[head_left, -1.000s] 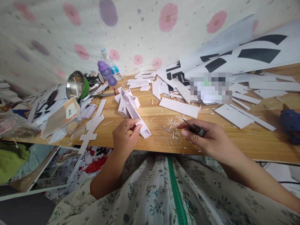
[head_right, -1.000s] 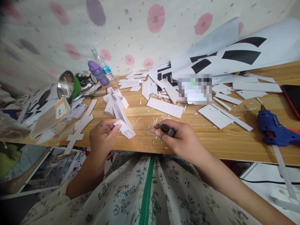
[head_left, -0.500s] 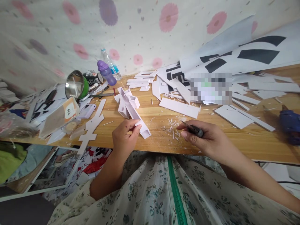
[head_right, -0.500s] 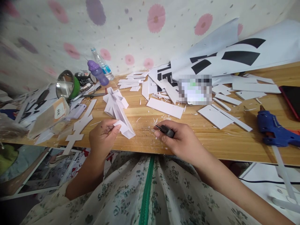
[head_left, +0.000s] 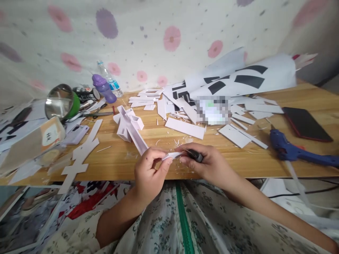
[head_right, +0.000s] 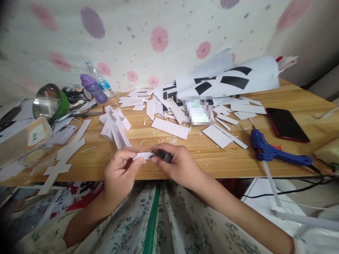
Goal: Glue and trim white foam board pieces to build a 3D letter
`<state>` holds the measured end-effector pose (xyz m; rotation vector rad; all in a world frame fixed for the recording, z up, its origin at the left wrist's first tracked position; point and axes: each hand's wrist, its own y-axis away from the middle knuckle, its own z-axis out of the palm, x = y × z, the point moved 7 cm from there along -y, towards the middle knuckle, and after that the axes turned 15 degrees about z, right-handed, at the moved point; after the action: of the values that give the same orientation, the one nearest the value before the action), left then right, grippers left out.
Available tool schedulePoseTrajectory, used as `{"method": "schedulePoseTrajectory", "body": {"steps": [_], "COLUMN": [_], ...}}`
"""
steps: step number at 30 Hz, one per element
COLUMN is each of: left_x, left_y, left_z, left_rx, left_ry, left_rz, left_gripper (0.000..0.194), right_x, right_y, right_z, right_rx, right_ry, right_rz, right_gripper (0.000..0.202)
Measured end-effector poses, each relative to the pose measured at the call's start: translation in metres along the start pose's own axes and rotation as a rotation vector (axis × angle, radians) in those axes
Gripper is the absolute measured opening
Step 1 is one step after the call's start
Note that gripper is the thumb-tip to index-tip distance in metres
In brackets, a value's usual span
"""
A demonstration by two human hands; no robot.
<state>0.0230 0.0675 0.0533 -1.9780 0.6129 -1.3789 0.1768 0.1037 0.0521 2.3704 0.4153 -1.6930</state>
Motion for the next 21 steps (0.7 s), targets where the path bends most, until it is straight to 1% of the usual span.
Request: {"method": "schedulePoseTrajectory", "body": {"steps": [2,3,4,5,7,8,9,10,11,12,13,15,16,18,21], "left_x": [0.0,-0.002,-0.007,-0.015,-0.029,-0.032,-0.033,-0.031,-0.029,-0.027,-0.026,-0.024,-0.023,-0.022,-0.023], "left_y": [0.003,0.006,0.009,0.014,0.027,0.033,0.038,0.041,0.041,0.039,0.037,0.033,0.032,0.03,0.032], "left_z": [0.013,0.019,0.025,0.031,0.047,0.056,0.065,0.072,0.078,0.081,0.083,0.083,0.082,0.082,0.082], "left_rx": [-0.037,-0.041,-0.025,0.009,0.051,0.038,0.002,-0.041,-0.072,-0.077,-0.06,-0.016,0.004,0.03,0.053], "left_ry": [0.192,0.324,0.465,0.601,0.823,0.9,0.964,1.023,1.073,1.11,1.133,1.161,1.175,1.195,1.207], "left_rz": [-0.024,-0.076,-0.169,-0.305,-0.63,-0.776,-0.89,-0.962,-0.995,-1.006,-1.003,-0.988,-0.98,-0.981,-1.011], "left_gripper": [0.011,0.013,0.018,0.022,0.031,0.033,0.034,0.033,0.031,0.029,0.026,0.023,0.024,0.026,0.028], "right_x": [0.001,0.001,0.001,0.0,-0.003,-0.006,-0.008,-0.01,-0.011,-0.011,-0.011,-0.008,-0.006,-0.002,0.002], "right_y": [0.0,0.001,0.001,0.002,0.003,0.004,0.005,0.006,0.007,0.008,0.008,0.01,0.01,0.011,0.012], "right_z": [-0.006,-0.009,-0.014,-0.017,-0.022,-0.023,-0.022,-0.021,-0.019,-0.018,-0.018,-0.021,-0.021,-0.019,-0.015], "right_rx": [0.016,0.024,0.026,0.022,0.0,-0.022,-0.049,-0.073,-0.085,-0.076,-0.04,0.09,0.15,0.213,0.211], "right_ry": [0.011,0.026,0.047,0.074,0.138,0.169,0.194,0.21,0.223,0.237,0.258,0.343,0.408,0.536,0.653], "right_rz": [-0.01,-0.017,-0.026,-0.042,-0.095,-0.131,-0.167,-0.205,-0.24,-0.267,-0.291,-0.326,-0.332,-0.332,-0.329], "right_gripper": [0.015,0.013,0.011,0.01,0.011,0.015,0.021,0.025,0.028,0.032,0.035,0.04,0.04,0.029,0.009]}}
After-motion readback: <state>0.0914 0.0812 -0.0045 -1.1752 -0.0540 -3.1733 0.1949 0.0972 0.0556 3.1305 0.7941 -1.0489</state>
